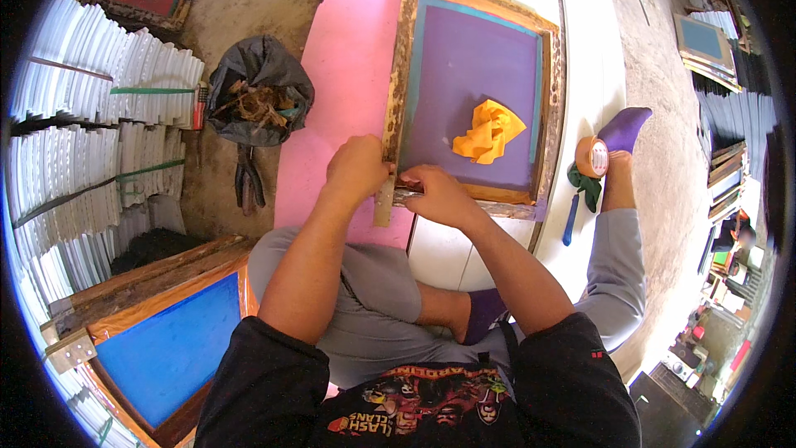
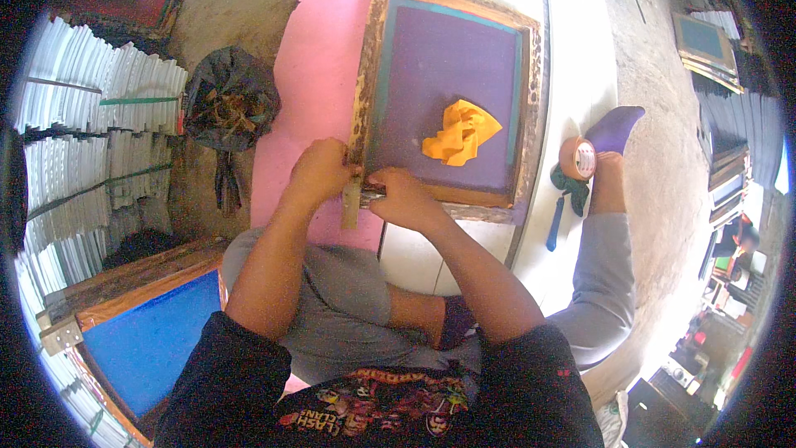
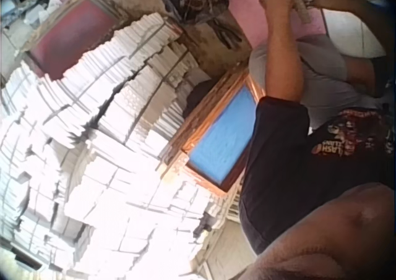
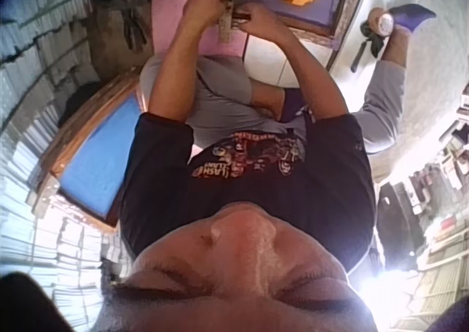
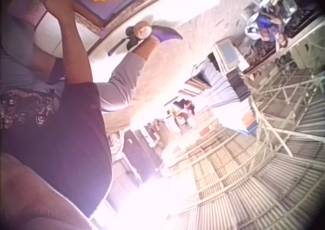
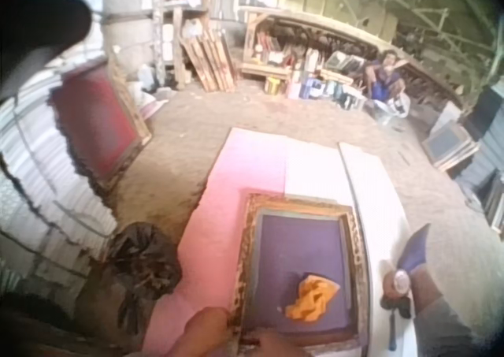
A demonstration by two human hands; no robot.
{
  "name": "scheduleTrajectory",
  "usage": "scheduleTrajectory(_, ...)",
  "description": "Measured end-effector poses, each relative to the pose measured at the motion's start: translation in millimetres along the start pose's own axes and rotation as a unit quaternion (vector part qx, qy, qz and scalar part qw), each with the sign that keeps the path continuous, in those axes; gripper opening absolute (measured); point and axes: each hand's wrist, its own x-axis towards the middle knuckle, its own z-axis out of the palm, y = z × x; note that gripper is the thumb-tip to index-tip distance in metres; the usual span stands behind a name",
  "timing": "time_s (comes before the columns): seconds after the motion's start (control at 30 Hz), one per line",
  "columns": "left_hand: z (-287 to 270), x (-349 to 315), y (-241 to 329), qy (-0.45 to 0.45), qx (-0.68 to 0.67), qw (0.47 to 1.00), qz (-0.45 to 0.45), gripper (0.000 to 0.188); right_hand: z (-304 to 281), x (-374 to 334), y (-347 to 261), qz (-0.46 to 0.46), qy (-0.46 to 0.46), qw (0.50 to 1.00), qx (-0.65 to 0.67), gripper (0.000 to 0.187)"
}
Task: The person wipes the purple surface of a wooden frame with a green cloth, then uses a utility knife to cut and apply masking tape along the frame edges. The person continues wiping and taping the frame.
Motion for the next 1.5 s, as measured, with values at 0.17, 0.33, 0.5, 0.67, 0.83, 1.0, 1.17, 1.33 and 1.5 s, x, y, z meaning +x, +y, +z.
scheduleTrajectory(0.17,6.5,2.6,-2.0,0.016,0.015,1.000,0.015,0.030,14.9,-5.8,-7.6,-0.010,0.044,0.991,-0.129,0.052)
scheduleTrajectory(0.33,6.6,5.0,-5.7,0.005,0.003,1.000,0.008,0.030,9.9,-9.7,8.0,-0.026,0.048,0.997,-0.052,0.043)
scheduleTrajectory(0.5,4.4,0.2,0.6,0.022,0.012,1.000,0.009,0.030,29.2,-17.2,-0.8,-0.040,0.082,0.984,-0.151,0.050)
scheduleTrajectory(0.67,-2.6,-1.3,3.8,-0.002,0.007,1.000,0.008,0.032,8.7,3.1,15.8,-0.012,0.019,0.995,-0.094,0.044)
scheduleTrajectory(0.83,0.2,-1.2,-2.4,0.020,-0.019,0.999,0.017,0.030,3.6,14.1,1.4,-0.014,0.082,0.991,-0.106,0.032)
scheduleTrajectory(1.0,6.3,1.9,-5.8,0.023,-0.015,1.000,0.012,0.029,0.4,9.6,3.5,-0.025,0.051,0.998,-0.028,0.031)
scheduleTrajectory(1.17,5.4,3.0,-4.9,0.017,-0.016,1.000,0.009,0.028,-1.1,18.4,9.4,0.024,0.042,0.999,-0.019,0.031)
scheduleTrajectory(1.33,-3.0,-2.6,1.0,0.012,-0.031,0.999,0.009,0.027,-13.8,30.9,1.2,0.058,-0.010,0.989,-0.138,0.034)
scheduleTrajectory(1.5,1.7,1.2,-5.0,0.006,-0.049,0.999,0.006,0.027,-15.4,30.4,-18.5,0.084,-0.054,0.977,-0.190,0.029)
